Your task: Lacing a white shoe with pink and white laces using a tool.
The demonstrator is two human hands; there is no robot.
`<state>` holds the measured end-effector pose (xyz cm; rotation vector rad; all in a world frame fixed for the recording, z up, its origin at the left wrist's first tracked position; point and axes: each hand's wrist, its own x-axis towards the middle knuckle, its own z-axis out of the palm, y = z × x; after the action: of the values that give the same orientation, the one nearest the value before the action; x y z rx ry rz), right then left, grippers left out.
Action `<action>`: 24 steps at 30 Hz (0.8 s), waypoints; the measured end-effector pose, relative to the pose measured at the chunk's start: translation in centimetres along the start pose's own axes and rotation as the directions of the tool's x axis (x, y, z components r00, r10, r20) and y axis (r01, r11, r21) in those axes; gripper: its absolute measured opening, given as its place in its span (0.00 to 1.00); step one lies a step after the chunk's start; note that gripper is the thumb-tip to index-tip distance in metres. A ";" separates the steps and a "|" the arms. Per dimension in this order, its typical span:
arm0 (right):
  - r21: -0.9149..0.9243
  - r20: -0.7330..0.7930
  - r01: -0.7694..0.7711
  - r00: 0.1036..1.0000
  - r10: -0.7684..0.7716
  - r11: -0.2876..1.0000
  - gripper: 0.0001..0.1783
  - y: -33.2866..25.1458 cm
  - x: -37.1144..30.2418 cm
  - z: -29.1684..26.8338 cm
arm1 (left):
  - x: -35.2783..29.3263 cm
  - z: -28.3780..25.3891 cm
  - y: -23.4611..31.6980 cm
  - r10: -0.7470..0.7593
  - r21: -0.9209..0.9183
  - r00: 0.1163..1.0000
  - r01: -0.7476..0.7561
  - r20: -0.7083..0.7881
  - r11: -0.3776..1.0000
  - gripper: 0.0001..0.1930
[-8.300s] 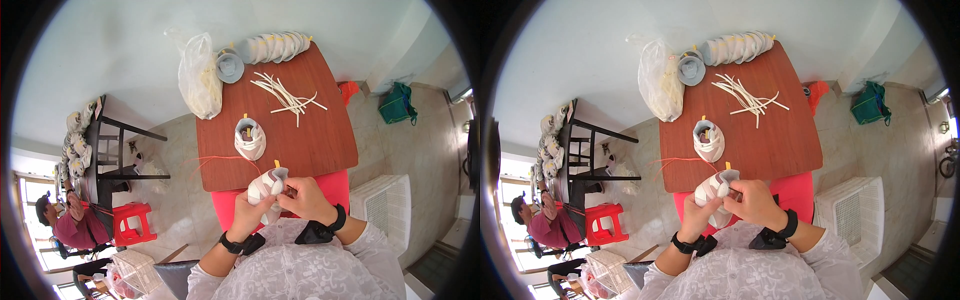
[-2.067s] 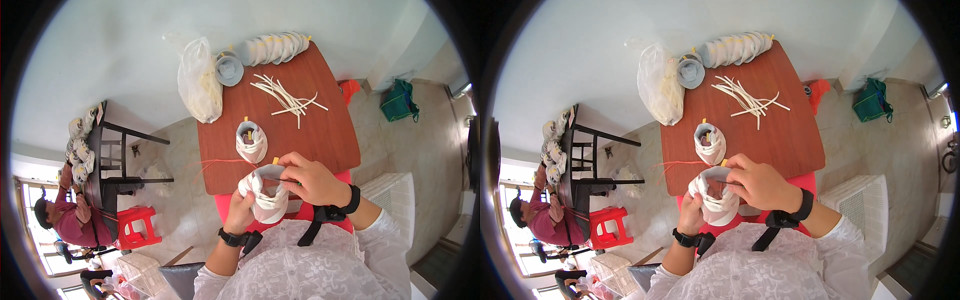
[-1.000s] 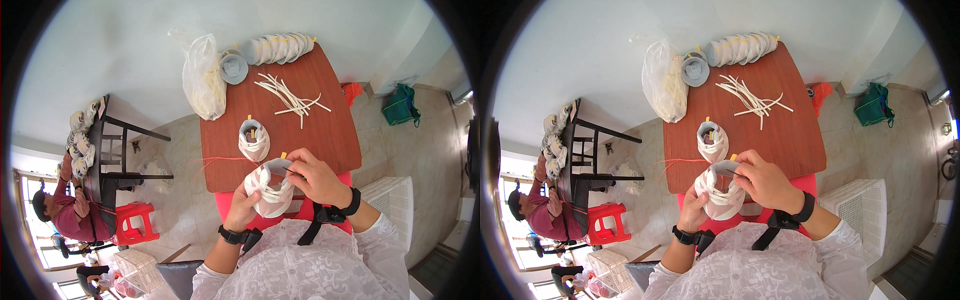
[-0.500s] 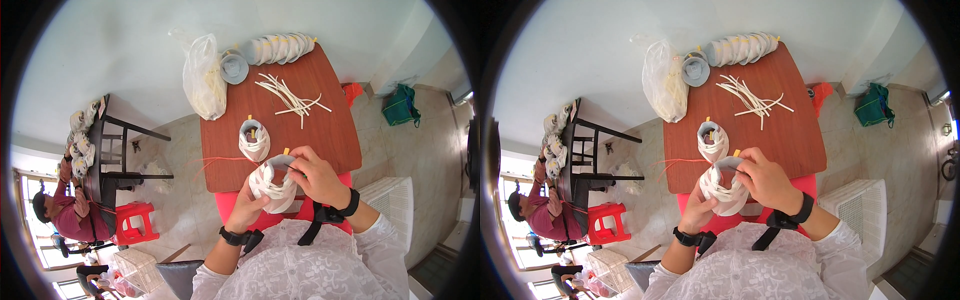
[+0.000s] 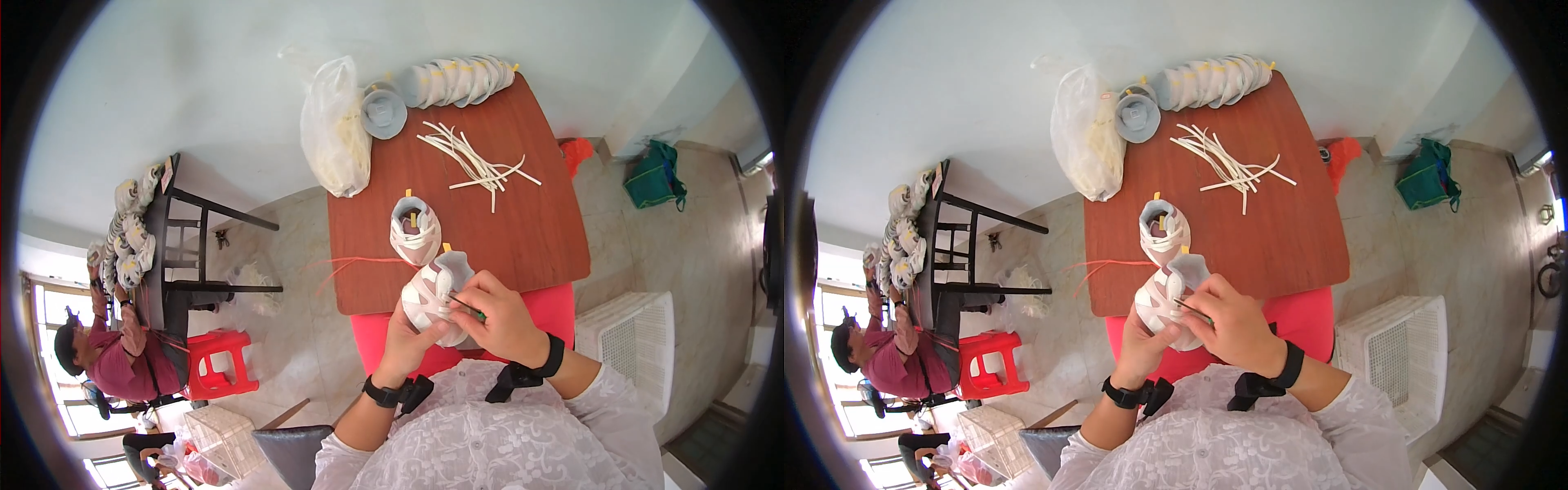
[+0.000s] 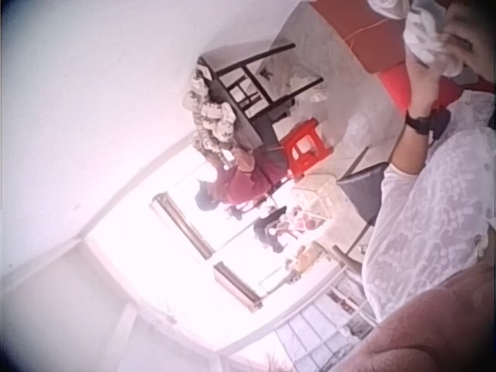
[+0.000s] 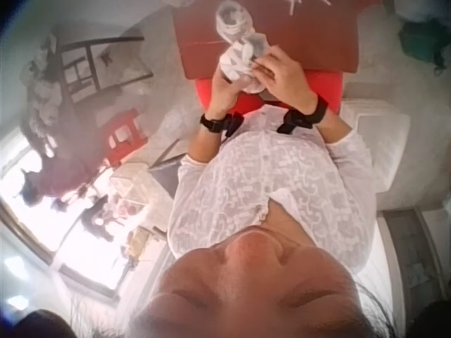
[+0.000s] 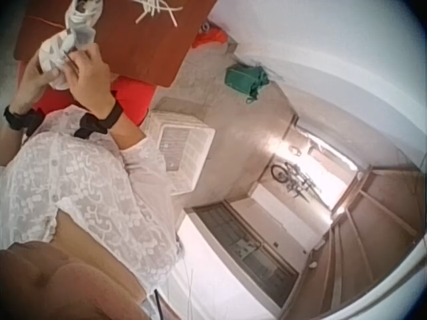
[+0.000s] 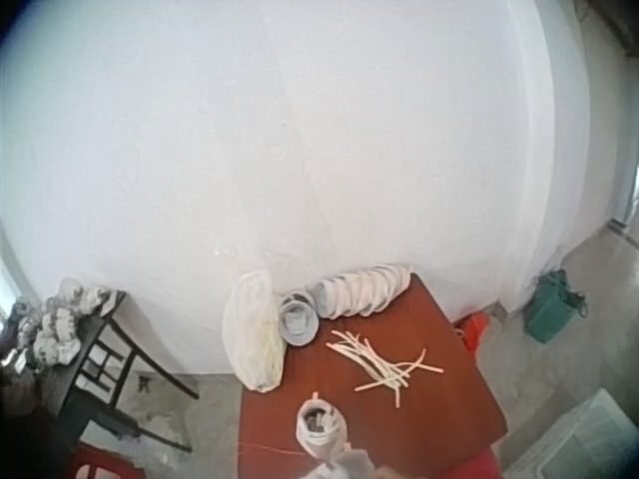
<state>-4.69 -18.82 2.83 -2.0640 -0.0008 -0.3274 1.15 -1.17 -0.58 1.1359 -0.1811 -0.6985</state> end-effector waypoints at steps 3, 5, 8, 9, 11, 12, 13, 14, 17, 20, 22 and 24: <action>0.006 -0.009 -0.029 1.000 0.029 1.000 0.08 0.2 -0.2 0.5 | -0.3 0.5 -0.1 0.026 0.134 1.000 -0.027 0.012 0.991 0.30; 0.044 0.009 -0.087 0.996 0.086 0.995 0.08 0.4 -0.2 0.5 | -0.3 0.5 -0.3 0.031 0.213 0.999 -0.034 0.019 0.977 0.29; 0.079 0.074 -0.160 0.985 0.154 0.984 0.09 0.2 -0.3 0.3 | -0.5 0.4 -0.5 0.010 0.239 1.000 -0.013 0.013 0.971 0.29; 0.078 0.073 -0.161 0.985 0.155 0.984 0.09 0.1 -0.3 0.3 | -0.5 0.4 -0.5 0.010 0.239 1.000 -0.013 0.015 0.971 0.29; 0.045 0.084 -0.137 0.988 0.133 0.990 0.07 -0.1 -0.3 0.2 | -0.5 0.4 -0.4 0.031 0.242 0.999 -0.036 0.021 0.970 0.28; 0.045 0.084 -0.137 0.988 0.133 0.990 0.07 0.0 -0.1 0.0 | -0.5 0.3 -0.6 0.031 0.243 0.999 -0.036 0.022 0.969 0.28; 0.111 0.073 -0.100 0.993 0.092 0.989 0.06 0.4 0.1 -0.4 | -0.6 -0.1 -0.8 0.030 0.162 0.999 -0.028 -0.010 0.986 0.28; 0.176 0.060 -0.061 0.997 0.051 0.983 0.06 0.7 0.1 -0.7 | -0.6 -0.3 -0.9 0.026 0.079 0.999 -0.023 -0.043 0.997 0.28; 0.190 -0.089 -0.110 0.988 0.129 0.976 0.04 1.2 -0.2 -1.1 | -0.5 -0.7 -0.7 0.037 -0.086 0.995 -0.045 -0.095 0.995 0.28; 0.072 -0.071 -0.030 0.997 0.035 0.997 0.06 0.6 -0.2 -1.2 | -0.5 -0.6 -0.3 0.028 -0.124 0.997 -0.038 -0.076 0.992 0.28; 0.037 -0.066 0.017 0.998 -0.015 0.999 0.07 0.0 -0.1 -0.7 | -0.5 -0.4 -0.2 0.032 -0.129 0.997 -0.041 -0.072 0.991 0.27; -0.004 -0.045 0.074 0.996 -0.074 0.997 0.09 -0.6 0.0 -0.2 | -0.4 -0.1 -0.3 0.050 -0.015 0.998 -0.051 -0.034 0.999 0.26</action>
<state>-4.85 -18.67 3.38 -2.0616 -0.0495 -0.4204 0.71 -0.94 -0.79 1.1242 -0.1747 -0.6346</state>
